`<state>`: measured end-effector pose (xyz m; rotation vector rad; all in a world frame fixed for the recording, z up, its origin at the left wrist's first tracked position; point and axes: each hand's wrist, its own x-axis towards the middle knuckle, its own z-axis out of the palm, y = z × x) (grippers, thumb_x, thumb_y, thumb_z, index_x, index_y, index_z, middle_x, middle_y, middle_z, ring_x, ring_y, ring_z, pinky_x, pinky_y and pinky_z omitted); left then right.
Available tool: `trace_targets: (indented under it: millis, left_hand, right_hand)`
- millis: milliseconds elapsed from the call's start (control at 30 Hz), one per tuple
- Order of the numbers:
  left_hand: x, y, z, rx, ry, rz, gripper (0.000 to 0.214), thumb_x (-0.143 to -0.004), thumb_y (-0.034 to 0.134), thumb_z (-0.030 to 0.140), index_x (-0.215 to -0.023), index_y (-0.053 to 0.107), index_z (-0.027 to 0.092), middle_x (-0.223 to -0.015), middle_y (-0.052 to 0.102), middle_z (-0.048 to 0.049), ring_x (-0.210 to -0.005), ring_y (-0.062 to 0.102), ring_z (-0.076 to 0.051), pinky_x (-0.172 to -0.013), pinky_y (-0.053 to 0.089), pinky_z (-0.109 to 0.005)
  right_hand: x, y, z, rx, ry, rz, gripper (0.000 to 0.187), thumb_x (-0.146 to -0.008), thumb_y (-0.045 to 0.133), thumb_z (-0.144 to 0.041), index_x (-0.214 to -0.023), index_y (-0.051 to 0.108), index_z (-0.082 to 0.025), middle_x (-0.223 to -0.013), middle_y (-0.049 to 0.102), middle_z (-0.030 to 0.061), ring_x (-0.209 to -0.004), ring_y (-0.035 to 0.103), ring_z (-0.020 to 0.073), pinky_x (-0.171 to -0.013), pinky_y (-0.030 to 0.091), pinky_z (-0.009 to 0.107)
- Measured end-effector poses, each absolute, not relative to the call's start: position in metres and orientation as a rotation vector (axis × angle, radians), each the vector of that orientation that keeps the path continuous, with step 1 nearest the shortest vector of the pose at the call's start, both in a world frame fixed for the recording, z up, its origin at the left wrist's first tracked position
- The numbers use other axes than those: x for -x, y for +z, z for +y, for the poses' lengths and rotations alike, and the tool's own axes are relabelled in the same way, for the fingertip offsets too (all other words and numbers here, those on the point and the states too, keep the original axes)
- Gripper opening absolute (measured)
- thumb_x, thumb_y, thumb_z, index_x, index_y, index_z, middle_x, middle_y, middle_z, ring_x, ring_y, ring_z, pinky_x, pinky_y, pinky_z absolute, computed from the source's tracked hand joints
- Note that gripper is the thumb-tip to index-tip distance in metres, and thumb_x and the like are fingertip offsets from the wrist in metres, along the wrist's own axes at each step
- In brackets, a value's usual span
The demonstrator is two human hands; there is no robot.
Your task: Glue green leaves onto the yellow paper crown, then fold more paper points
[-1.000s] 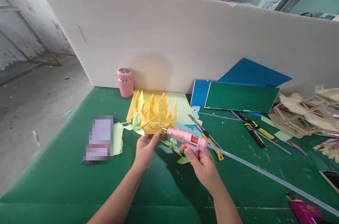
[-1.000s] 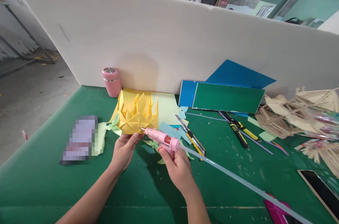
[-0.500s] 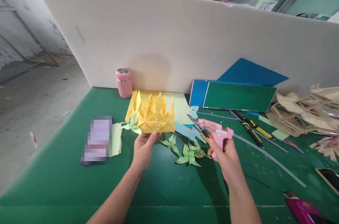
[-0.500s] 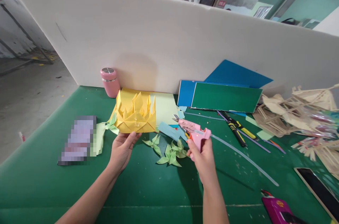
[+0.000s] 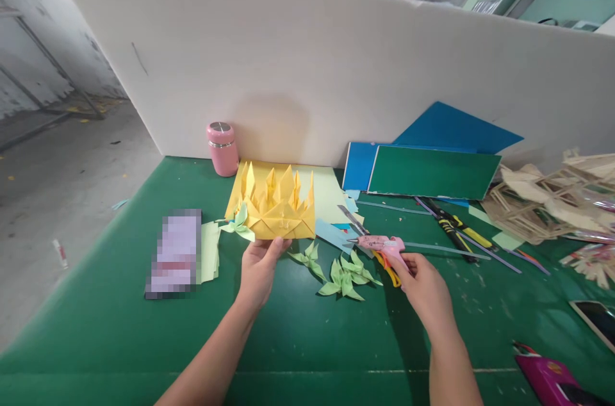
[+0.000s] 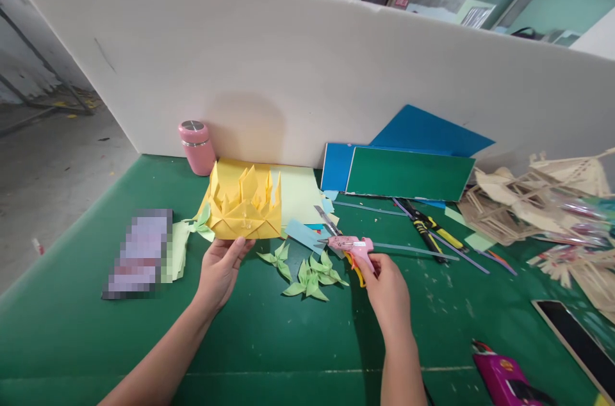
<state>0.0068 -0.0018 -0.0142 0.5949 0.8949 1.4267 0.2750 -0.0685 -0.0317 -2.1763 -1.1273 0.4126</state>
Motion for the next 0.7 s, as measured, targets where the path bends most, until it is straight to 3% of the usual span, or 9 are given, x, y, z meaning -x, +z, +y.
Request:
trace_targets:
  millis: [200,367,467,600,700]
  left_hand:
    - [-0.007,-0.013,-0.002,-0.588,1.431,0.899,0.037,-0.05,0.087,0.036,-0.078,0.073,0.017,-0.082,0.076,-0.004,-0.076,0.069,-0.017,-0.076,0.056,-0.029]
    - [-0.008,-0.014,-0.003,-0.587,1.429,0.897,0.037,-0.049,0.087,0.035,-0.078,0.072,0.016,-0.08,0.075,-0.0037,-0.073,0.069,-0.016,-0.076,0.056,-0.029]
    - [-0.008,-0.015,-0.003,-0.591,1.431,0.893,0.037,-0.05,0.087,0.035,-0.078,0.072,0.017,-0.08,0.075,-0.0037,-0.073,0.07,-0.016,-0.076,0.056,-0.029]
    - [-0.007,-0.015,-0.003,-0.591,1.446,0.887,0.037,-0.05,0.087,0.036,-0.078,0.072,0.017,-0.081,0.076,-0.0034,-0.073,0.07,-0.016,-0.076,0.056,-0.029]
    - [-0.007,-0.014,-0.003,-0.586,1.455,0.881,0.037,-0.049,0.087,0.037,-0.079,0.073,0.019,-0.083,0.076,-0.0023,-0.074,0.069,-0.015,-0.075,0.056,-0.027]
  right_hand:
    - [-0.263,-0.018,-0.07,2.106,0.041,-1.37,0.055,-0.078,0.038,-0.07,-0.076,0.058,-0.019,-0.075,0.064,0.0129,-0.07,0.058,0.0279,-0.058,0.043,0.037]
    - [-0.22,-0.003,-0.07,1.765,0.213,-1.782,0.029,-0.092,0.043,-0.037,-0.082,0.065,-0.022,-0.084,0.068,0.0081,-0.082,0.061,0.0245,-0.07,0.046,0.036]
    - [-0.186,-0.003,-0.061,1.626,0.133,-1.961,0.02,-0.091,0.047,-0.023,-0.086,0.067,-0.021,-0.083,0.069,0.0072,-0.08,0.061,0.0238,-0.068,0.046,0.035]
    - [-0.156,-0.012,-0.049,1.614,0.0,-2.092,0.006,-0.085,0.059,-0.018,-0.085,0.065,-0.02,-0.076,0.069,0.0066,-0.072,0.06,0.0244,-0.062,0.044,0.035]
    - [-0.148,-0.021,-0.045,1.656,-0.041,-2.104,0.011,-0.082,0.059,-0.01,-0.084,0.063,-0.02,-0.073,0.068,0.0056,-0.071,0.059,0.0242,-0.061,0.043,0.034]
